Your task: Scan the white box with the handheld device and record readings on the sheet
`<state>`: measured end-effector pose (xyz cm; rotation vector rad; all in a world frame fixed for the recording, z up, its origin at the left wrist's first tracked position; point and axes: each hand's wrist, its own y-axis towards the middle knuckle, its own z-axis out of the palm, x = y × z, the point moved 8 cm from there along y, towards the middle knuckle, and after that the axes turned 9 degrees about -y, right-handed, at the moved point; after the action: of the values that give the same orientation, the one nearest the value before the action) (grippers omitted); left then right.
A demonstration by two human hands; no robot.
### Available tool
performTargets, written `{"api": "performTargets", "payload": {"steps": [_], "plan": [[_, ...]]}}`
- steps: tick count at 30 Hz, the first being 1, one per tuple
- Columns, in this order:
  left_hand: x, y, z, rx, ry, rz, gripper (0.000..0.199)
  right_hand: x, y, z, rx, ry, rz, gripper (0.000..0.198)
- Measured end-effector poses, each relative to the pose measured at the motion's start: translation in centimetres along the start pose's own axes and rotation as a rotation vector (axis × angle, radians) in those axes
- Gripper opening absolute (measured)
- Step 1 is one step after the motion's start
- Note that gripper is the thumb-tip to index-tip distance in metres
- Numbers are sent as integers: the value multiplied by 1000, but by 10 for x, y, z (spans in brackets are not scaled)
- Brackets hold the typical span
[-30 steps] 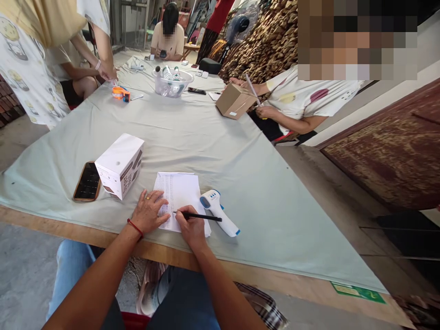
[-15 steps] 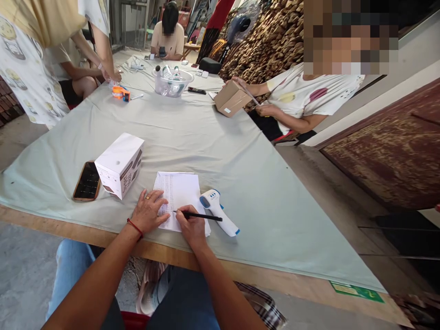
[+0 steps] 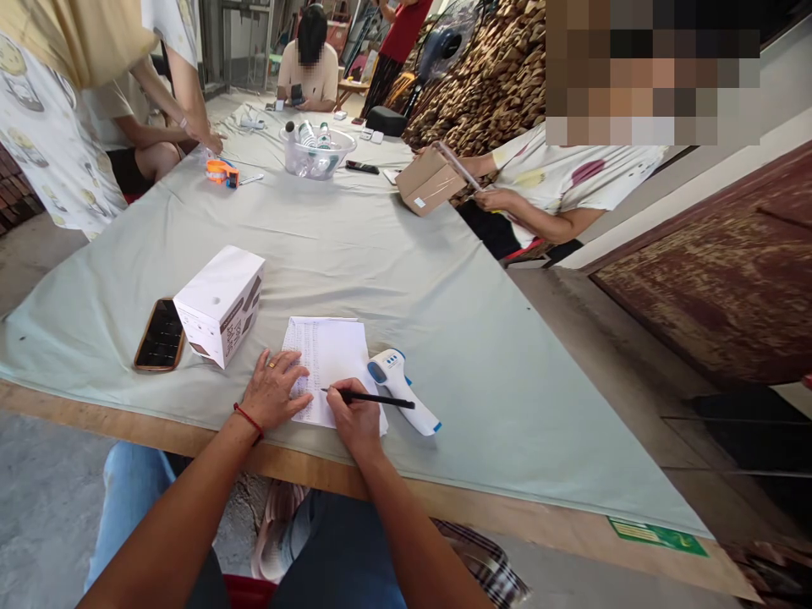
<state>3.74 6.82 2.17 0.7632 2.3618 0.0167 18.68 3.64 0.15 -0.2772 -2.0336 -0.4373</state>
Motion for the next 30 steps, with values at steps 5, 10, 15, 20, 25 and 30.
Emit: {"api": "performTargets", "payload": {"steps": [5, 10, 15, 20, 25, 30], "plan": [[0, 0, 0, -2, -11, 3, 29, -4, 0, 2, 6, -39, 5, 13], [0, 0, -1, -22, -11, 25, 29, -2, -2, -1, -38, -45, -38, 12], [1, 0, -3, -69, -8, 54, 22, 12, -3, -20, -240, -133, -216, 19], [-7, -9, -21, -328, -9, 190, 23, 7, 3, -15, -252, -317, -368, 35], [-1, -47, -67, -976, 138, 160, 41, -11, 9, 2, -181, -402, -353, 63], [64, -61, -91, -1231, -144, -215, 106, 5, 6, -8, -237, -402, -458, 58]]}}
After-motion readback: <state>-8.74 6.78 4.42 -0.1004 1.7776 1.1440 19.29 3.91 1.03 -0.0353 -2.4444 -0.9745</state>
